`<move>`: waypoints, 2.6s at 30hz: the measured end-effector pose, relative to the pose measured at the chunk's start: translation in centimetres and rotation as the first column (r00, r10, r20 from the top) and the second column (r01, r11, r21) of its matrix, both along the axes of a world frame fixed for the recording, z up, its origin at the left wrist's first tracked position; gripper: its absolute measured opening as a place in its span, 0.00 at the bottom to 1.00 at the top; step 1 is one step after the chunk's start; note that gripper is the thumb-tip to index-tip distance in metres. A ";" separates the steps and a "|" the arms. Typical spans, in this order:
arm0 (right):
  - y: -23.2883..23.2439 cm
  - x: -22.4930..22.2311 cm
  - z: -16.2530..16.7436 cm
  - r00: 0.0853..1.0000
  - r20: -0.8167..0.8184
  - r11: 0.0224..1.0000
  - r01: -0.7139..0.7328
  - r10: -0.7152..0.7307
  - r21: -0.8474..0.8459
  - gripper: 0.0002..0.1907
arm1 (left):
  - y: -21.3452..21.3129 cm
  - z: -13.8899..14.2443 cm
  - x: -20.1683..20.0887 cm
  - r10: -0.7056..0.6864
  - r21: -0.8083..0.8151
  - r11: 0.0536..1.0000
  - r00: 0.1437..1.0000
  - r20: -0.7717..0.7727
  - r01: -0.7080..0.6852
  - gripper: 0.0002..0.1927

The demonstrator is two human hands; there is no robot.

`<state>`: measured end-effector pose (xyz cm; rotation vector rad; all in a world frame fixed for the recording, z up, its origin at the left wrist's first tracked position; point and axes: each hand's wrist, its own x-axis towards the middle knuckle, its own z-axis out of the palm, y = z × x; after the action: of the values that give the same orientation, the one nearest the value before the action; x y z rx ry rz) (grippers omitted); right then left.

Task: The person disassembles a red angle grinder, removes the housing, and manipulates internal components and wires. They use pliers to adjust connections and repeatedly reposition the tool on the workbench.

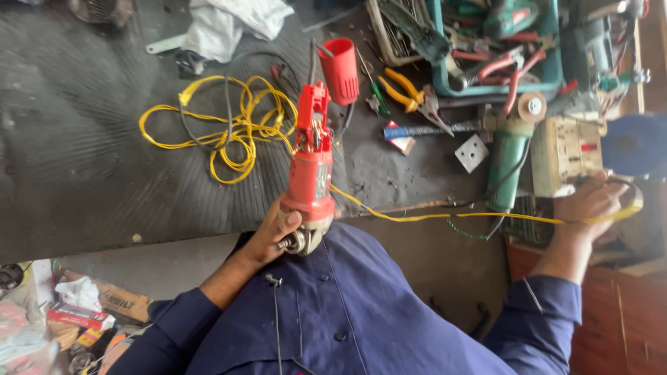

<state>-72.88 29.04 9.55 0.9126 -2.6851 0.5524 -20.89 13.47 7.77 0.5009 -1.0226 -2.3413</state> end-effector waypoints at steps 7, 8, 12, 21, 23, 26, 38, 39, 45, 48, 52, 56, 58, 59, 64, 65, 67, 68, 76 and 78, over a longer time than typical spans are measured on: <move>-4.8 5.2 7.4 0.908 -0.265 0.859 -0.400 0.324 -0.320 0.16 | 0.6 0.1 2.0 -0.003 0.044 0.999 0.996 -0.090 0.007 0.46; -6.2 6.0 8.3 0.819 -0.388 0.774 -0.549 0.423 -0.314 0.13 | 0.7 -0.1 2.6 -0.013 0.050 0.999 0.994 -0.110 0.018 0.46; -13.1 10.3 10.2 0.726 -0.454 0.675 -0.671 0.516 -0.306 0.11 | 0.4 -0.3 5.0 -0.098 0.125 0.984 0.968 -0.229 0.129 0.46; -16.7 18.9 9.6 0.708 -0.046 0.709 -0.705 0.705 0.013 0.24 | -0.4 2.5 10.6 -0.131 0.003 0.991 0.966 -0.225 0.135 0.50; -15.7 22.9 8.6 0.641 0.141 0.653 -0.708 0.754 -0.271 0.27 | -0.8 2.7 12.1 -0.168 0.041 0.982 0.958 -0.234 0.182 0.52; -13.3 30.1 6.6 0.640 0.266 0.691 -0.637 0.721 -0.341 0.26 | -1.5 2.7 13.7 -0.193 0.112 0.966 0.936 -0.294 0.234 0.52; -6.4 45.2 1.8 0.579 0.531 0.700 -0.713 0.619 -0.039 0.23 | -2.9 4.3 18.7 -0.430 0.164 0.854 0.847 -0.314 0.494 0.53; -6.2 45.2 1.2 0.630 0.447 0.691 -0.722 0.635 0.036 0.24 | -2.9 4.3 18.9 -0.440 0.162 0.852 0.848 -0.297 0.499 0.53; -3.6 44.7 -2.4 0.774 0.334 0.763 -0.616 0.538 0.196 0.32 | -3.1 3.5 19.4 -0.452 0.122 0.859 0.848 -0.276 0.497 0.54; -4.3 44.2 -2.2 0.812 0.212 0.777 -0.583 0.544 0.240 0.38 | -3.5 3.8 19.1 -0.464 0.085 0.860 0.839 -0.284 0.504 0.54; -6.6 44.0 1.2 0.837 0.303 0.791 -0.536 0.455 0.295 0.40 | -3.9 5.0 18.6 -0.503 0.032 0.838 0.794 -0.340 0.544 0.54; -6.5 47.2 6.0 0.493 0.797 0.867 -0.492 0.349 -0.076 0.37 | -4.0 5.7 18.7 -0.573 0.041 0.788 0.756 -0.317 0.614 0.54; -6.3 48.9 7.9 0.008 0.704 0.665 -0.332 0.711 -0.668 0.41 | -3.7 5.8 18.6 -0.555 0.043 0.806 0.779 -0.292 0.591 0.52; -6.3 49.9 8.5 -0.144 0.653 0.606 -0.266 0.744 -0.750 0.44 | -3.6 5.8 18.7 -0.549 0.048 0.812 0.788 -0.279 0.582 0.52; -7.5 52.3 8.0 -0.337 0.532 0.521 -0.129 0.777 -0.844 0.45 | -3.1 5.7 17.9 -0.491 -0.376 0.797 0.870 0.052 0.472 0.46; -7.6 52.4 7.5 -0.301 0.519 0.507 -0.121 0.800 -0.853 0.40 | -3.0 5.7 17.7 -0.392 -0.537 0.748 0.912 0.116 0.390 0.44; -7.5 52.8 6.6 -0.270 0.499 0.495 -0.090 0.823 -0.864 0.31 | -3.6 5.7 17.9 -0.299 -0.714 0.540 0.895 0.331 0.445 0.43; -7.3 53.0 6.1 -0.262 0.493 0.493 -0.071 0.830 -0.867 0.29 | -4.3 5.6 17.9 -0.221 -0.782 0.406 0.881 0.418 0.473 0.42; -6.7 51.7 5.6 -0.358 0.437 0.525 0.201 0.825 -0.827 0.27 | -7.2 7.6 18.5 0.070 -0.832 0.452 0.916 0.394 0.323 0.30; -6.8 50.9 5.9 -0.390 0.408 0.513 0.218 0.826 -0.830 0.27 | -6.8 8.9 18.0 0.033 -0.774 0.608 0.968 0.248 0.177 0.32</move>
<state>-21.98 22.26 15.48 1.5156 -1.7543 3.7764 -2.85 6.69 16.66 0.3718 -2.0763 -1.6230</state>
